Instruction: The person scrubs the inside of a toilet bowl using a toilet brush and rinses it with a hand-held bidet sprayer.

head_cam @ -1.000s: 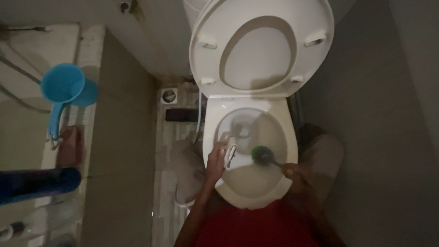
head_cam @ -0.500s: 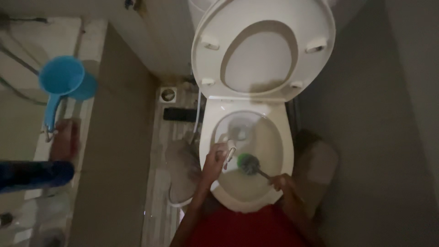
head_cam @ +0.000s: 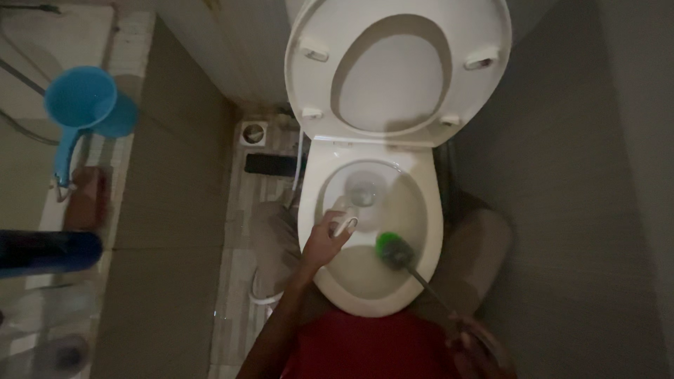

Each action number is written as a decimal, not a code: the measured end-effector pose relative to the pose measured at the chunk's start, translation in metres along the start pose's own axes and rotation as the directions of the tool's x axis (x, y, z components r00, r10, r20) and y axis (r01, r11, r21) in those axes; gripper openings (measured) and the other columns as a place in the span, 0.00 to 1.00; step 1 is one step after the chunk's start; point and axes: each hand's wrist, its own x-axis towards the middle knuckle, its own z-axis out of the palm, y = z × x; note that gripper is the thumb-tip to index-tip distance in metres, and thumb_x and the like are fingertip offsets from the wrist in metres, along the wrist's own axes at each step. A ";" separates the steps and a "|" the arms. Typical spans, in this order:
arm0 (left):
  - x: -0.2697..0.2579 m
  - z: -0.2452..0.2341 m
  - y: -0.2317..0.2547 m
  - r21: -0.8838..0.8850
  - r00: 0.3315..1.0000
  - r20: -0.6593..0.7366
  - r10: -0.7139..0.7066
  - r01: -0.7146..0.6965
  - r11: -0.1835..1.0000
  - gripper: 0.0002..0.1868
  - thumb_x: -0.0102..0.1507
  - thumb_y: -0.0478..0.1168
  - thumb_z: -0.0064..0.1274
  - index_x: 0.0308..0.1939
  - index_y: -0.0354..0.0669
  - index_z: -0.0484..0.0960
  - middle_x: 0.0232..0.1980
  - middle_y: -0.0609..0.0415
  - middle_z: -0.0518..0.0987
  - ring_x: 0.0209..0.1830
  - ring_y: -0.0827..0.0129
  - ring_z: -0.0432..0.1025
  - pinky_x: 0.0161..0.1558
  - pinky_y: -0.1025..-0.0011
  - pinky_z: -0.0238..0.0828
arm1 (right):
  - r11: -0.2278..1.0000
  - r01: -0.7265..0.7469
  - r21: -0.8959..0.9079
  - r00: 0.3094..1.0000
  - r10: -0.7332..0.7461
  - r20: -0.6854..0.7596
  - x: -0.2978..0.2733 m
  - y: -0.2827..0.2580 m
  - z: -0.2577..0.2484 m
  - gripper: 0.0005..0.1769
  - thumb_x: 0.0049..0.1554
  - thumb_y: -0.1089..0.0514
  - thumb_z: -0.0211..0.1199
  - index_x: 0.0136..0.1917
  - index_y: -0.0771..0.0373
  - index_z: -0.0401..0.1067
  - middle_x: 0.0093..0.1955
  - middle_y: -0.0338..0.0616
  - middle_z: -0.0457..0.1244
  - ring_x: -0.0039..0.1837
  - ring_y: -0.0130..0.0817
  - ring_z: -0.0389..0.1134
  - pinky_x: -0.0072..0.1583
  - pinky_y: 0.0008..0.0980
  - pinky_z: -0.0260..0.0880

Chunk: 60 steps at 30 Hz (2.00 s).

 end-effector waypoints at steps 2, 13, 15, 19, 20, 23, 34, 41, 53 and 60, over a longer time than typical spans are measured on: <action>0.002 0.000 0.004 0.064 0.996 -0.004 -0.088 0.088 0.994 0.25 0.64 0.49 0.60 0.62 0.43 0.75 0.25 0.49 0.77 0.23 0.72 0.68 0.28 0.70 0.63 | 0.999 -0.030 -0.018 1.000 0.030 0.000 0.003 0.002 -0.001 0.13 0.69 0.52 0.41 0.60 0.57 0.63 0.58 0.44 0.59 0.60 0.36 0.60 0.63 0.38 0.61; 0.000 0.000 -0.002 -0.016 1.000 0.009 0.011 -0.011 1.000 0.28 0.61 0.47 0.64 0.61 0.42 0.74 0.29 0.51 0.80 0.26 0.74 0.71 0.29 0.71 0.67 | 0.900 -0.367 -0.236 0.889 0.414 0.194 0.010 0.008 0.006 0.20 0.67 0.50 0.41 0.70 0.52 0.59 0.68 0.44 0.57 0.69 0.38 0.58 0.70 0.40 0.58; -0.001 -0.001 0.002 0.004 1.000 -0.002 -0.020 0.020 1.000 0.28 0.61 0.46 0.64 0.61 0.42 0.74 0.30 0.52 0.81 0.27 0.75 0.72 0.29 0.72 0.68 | 0.885 -0.385 -0.263 0.869 0.443 0.220 0.015 0.010 0.010 0.22 0.67 0.50 0.40 0.72 0.51 0.58 0.70 0.44 0.57 0.70 0.38 0.58 0.71 0.41 0.58; 0.000 -0.001 0.006 0.015 0.999 -0.033 -0.036 0.036 0.999 0.26 0.61 0.46 0.64 0.60 0.42 0.75 0.28 0.52 0.79 0.23 0.73 0.70 0.26 0.71 0.65 | 0.890 -0.352 -0.291 0.863 0.429 0.266 0.041 0.011 0.026 0.26 0.66 0.49 0.40 0.76 0.49 0.57 0.74 0.43 0.56 0.74 0.38 0.58 0.74 0.42 0.56; 0.000 0.000 0.005 0.006 0.996 -0.032 -0.079 0.079 0.997 0.25 0.62 0.46 0.62 0.60 0.42 0.74 0.27 0.52 0.79 0.22 0.73 0.70 0.25 0.71 0.65 | 0.892 -0.334 -0.303 0.864 0.419 0.281 0.048 0.010 0.029 0.27 0.66 0.49 0.40 0.77 0.48 0.57 0.75 0.43 0.56 0.75 0.38 0.57 0.75 0.42 0.56; 0.004 -0.003 -0.010 -0.065 1.000 -0.009 -0.024 0.023 0.998 0.19 0.67 0.42 0.53 0.61 0.42 0.74 0.27 0.52 0.79 0.21 0.73 0.71 0.25 0.72 0.67 | 0.866 -0.364 -0.342 0.834 0.467 0.295 0.051 0.007 0.030 0.30 0.65 0.48 0.40 0.79 0.47 0.56 0.77 0.43 0.55 0.77 0.39 0.57 0.77 0.43 0.55; 0.016 0.011 -0.113 -0.246 0.996 -0.009 0.087 -0.087 0.965 0.42 0.78 0.64 0.19 0.50 0.34 0.85 0.29 0.51 0.81 0.21 0.70 0.71 0.24 0.70 0.66 | 0.961 -0.060 -0.270 0.961 0.129 0.246 0.126 -0.004 0.069 0.31 0.67 0.47 0.41 0.81 0.53 0.53 0.68 0.47 0.65 0.65 0.38 0.65 0.69 0.32 0.61; 0.009 0.004 -0.083 -0.345 0.995 -0.058 0.075 -0.090 0.934 0.38 0.72 0.65 0.25 0.61 0.36 0.75 0.33 0.51 0.82 0.20 0.69 0.68 0.22 0.70 0.62 | 0.991 -0.132 -0.030 0.953 0.136 0.271 0.135 0.002 0.073 0.28 0.68 0.51 0.47 0.79 0.59 0.60 0.69 0.47 0.64 0.65 0.38 0.66 0.69 0.32 0.61; 0.005 -0.006 -0.053 -0.120 0.976 -0.142 0.163 -0.180 0.976 0.32 0.74 0.57 0.25 0.62 0.37 0.77 0.27 0.48 0.75 0.25 0.62 0.68 0.32 0.62 0.64 | 0.984 -0.144 -0.103 0.981 0.156 0.116 0.178 0.034 0.060 0.28 0.69 0.57 0.49 0.81 0.53 0.62 0.66 0.57 0.64 0.57 0.44 0.66 0.63 0.38 0.69; 0.015 -0.002 -0.059 -0.181 0.968 -0.068 0.241 -0.249 0.951 0.33 0.76 0.60 0.23 0.62 0.40 0.75 0.31 0.52 0.81 0.26 0.70 0.74 0.33 0.69 0.71 | 0.936 -0.229 -0.268 0.937 0.287 0.199 0.143 0.019 0.071 0.29 0.66 0.51 0.49 0.79 0.50 0.61 0.65 0.49 0.68 0.58 0.40 0.69 0.61 0.35 0.70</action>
